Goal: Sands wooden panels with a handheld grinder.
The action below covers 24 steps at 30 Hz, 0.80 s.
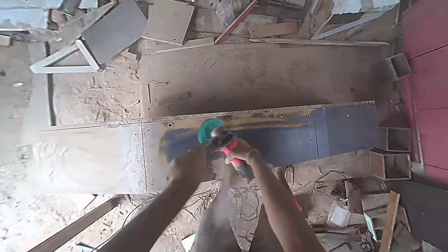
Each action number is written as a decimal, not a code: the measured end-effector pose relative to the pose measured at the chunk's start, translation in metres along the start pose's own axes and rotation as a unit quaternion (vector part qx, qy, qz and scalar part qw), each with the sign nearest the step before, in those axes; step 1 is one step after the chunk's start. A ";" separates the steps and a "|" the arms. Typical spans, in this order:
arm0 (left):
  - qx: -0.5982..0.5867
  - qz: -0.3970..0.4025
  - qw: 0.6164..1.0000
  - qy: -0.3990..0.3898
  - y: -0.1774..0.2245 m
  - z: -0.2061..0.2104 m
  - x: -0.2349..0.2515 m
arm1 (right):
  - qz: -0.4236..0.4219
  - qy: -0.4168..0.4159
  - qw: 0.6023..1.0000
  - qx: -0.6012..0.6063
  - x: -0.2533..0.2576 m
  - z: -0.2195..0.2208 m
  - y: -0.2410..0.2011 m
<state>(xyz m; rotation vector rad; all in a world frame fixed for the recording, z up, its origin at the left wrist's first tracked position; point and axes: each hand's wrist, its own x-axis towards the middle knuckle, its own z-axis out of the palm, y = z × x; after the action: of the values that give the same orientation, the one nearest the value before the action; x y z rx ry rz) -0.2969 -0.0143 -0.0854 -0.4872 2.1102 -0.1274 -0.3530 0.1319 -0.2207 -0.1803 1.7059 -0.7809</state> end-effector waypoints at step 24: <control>-0.327 0.134 0.913 -0.204 0.269 0.095 0.023 | 0.267 0.005 0.897 -0.351 -0.188 -0.178 0.105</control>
<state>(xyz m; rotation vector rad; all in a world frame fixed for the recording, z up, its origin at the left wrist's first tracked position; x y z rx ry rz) -0.3089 0.2318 -0.2303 -0.5434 1.7401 0.8001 -0.4300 0.3784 -0.1143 -0.1829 1.8609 0.2632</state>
